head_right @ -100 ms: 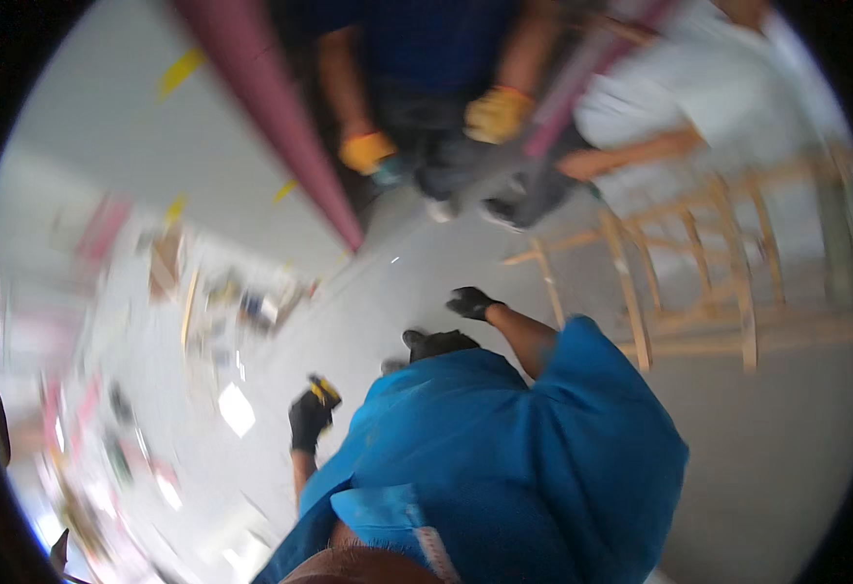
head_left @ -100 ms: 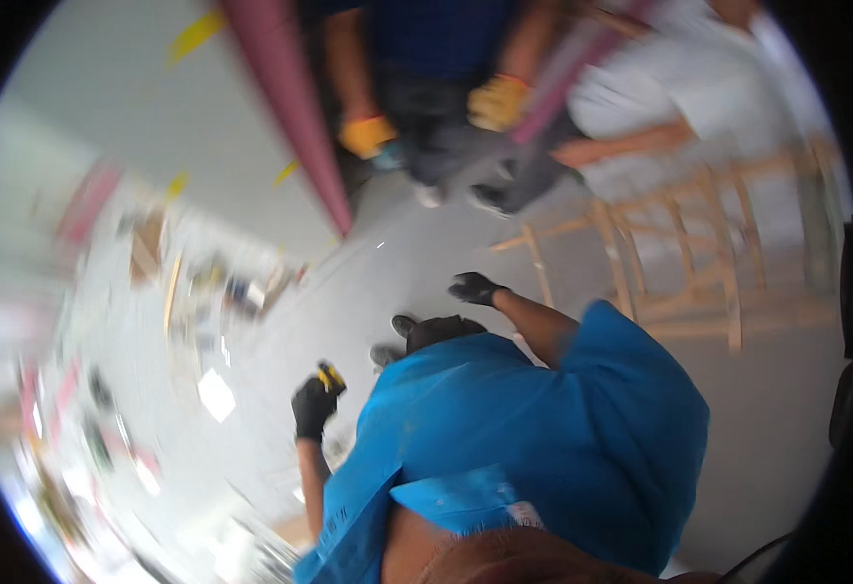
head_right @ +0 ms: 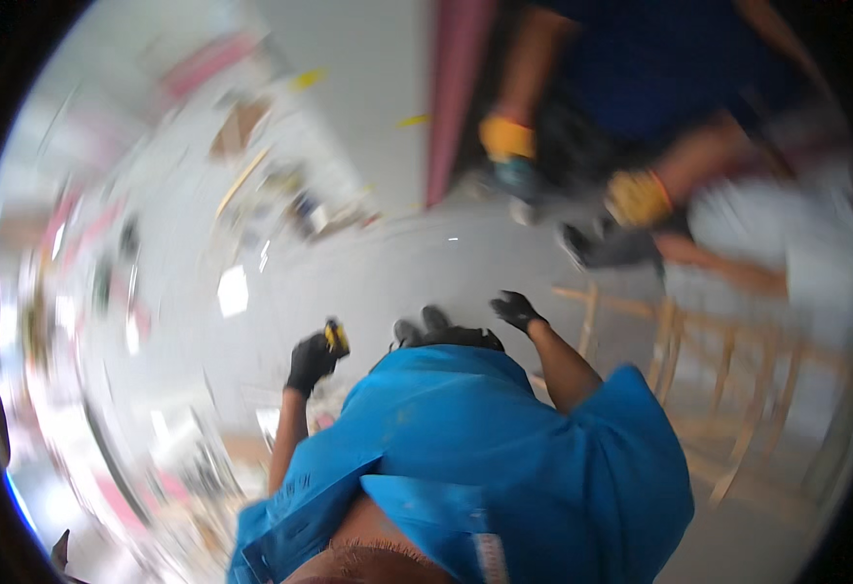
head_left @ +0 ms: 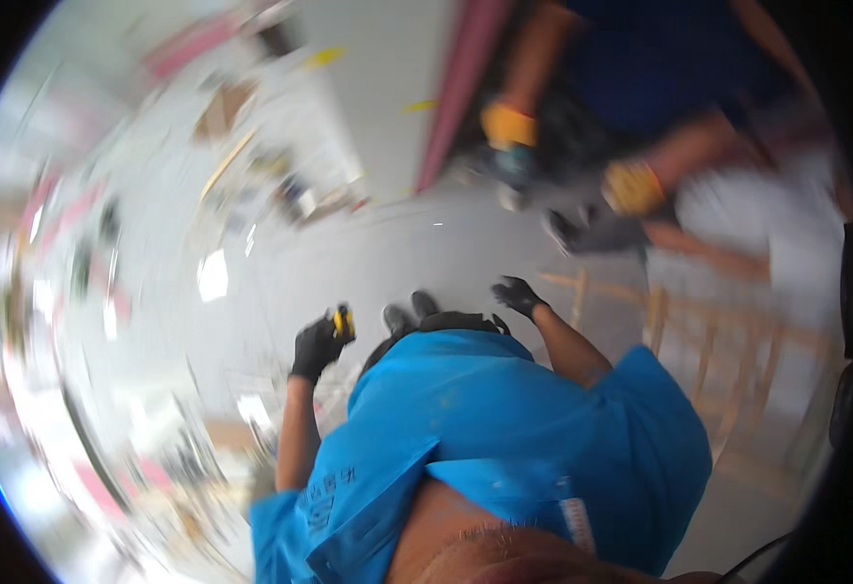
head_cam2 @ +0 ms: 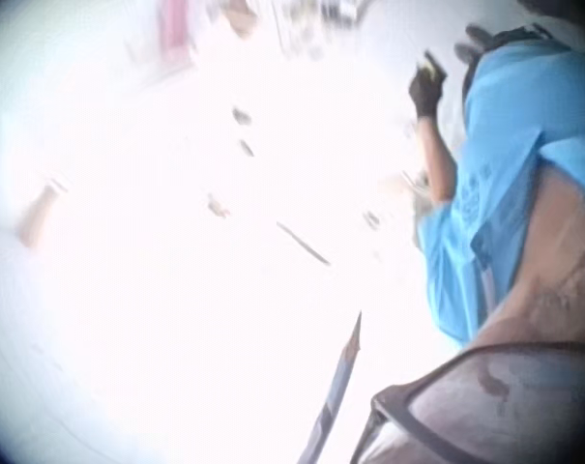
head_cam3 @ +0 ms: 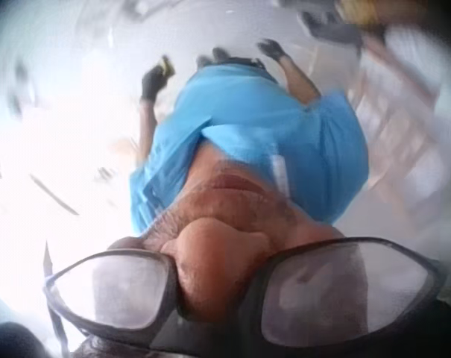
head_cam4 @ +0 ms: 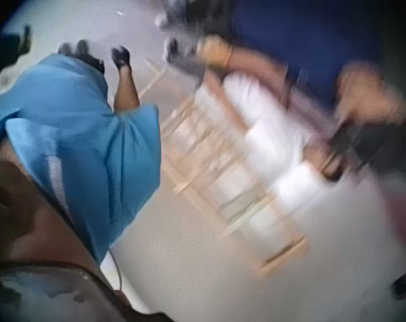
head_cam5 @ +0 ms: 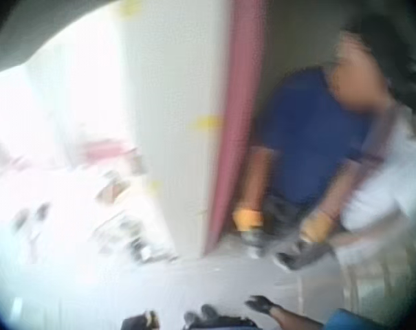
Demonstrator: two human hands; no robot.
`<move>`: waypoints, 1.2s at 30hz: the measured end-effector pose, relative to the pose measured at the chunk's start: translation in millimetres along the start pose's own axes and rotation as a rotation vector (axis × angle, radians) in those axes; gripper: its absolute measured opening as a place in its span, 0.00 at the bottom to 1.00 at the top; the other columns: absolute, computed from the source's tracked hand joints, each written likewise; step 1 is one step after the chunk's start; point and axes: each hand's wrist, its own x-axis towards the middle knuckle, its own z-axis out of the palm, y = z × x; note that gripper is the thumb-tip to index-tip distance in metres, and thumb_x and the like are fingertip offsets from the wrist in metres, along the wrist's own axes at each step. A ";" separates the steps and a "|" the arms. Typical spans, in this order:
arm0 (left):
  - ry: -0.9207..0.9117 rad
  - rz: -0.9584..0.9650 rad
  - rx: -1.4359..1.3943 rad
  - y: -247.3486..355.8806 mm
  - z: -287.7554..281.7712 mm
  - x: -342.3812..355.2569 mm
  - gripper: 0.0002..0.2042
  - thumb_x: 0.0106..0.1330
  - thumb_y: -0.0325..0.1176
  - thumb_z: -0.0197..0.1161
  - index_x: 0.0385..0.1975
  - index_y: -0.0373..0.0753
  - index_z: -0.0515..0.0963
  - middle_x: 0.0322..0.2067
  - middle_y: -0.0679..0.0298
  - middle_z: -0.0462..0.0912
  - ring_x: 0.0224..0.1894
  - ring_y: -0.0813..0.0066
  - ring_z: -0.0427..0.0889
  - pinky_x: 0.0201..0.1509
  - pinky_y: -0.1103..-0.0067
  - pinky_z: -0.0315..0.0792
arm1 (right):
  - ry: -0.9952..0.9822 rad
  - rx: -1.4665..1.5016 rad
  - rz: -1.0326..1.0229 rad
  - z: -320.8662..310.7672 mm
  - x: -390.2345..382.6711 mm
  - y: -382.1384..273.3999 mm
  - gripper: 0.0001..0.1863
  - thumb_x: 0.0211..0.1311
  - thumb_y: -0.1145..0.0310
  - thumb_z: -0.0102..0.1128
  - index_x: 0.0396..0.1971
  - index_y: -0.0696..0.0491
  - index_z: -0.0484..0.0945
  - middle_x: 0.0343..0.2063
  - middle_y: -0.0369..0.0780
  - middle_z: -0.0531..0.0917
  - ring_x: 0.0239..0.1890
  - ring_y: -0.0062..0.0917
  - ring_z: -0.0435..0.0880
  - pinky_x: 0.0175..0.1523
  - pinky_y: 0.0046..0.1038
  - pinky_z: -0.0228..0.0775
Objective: The person measures and cuts white rectangular panels on the floor using a manual tile cutter and a tape measure. They position each panel, score it with the cutter, and snap it along the scored line, then measure another panel and repeat the process.
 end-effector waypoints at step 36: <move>0.735 -1.812 -1.129 -32.7 421.5 -304.7 0.14 0.57 0.40 0.68 0.34 0.34 0.81 0.26 0.62 0.84 0.27 0.77 0.82 0.32 0.78 0.73 | -0.882 -0.956 0.444 205.2 384.5 5.3 0.13 0.64 0.56 0.55 0.32 0.50 0.74 0.23 0.35 0.78 0.23 0.19 0.78 0.25 0.23 0.68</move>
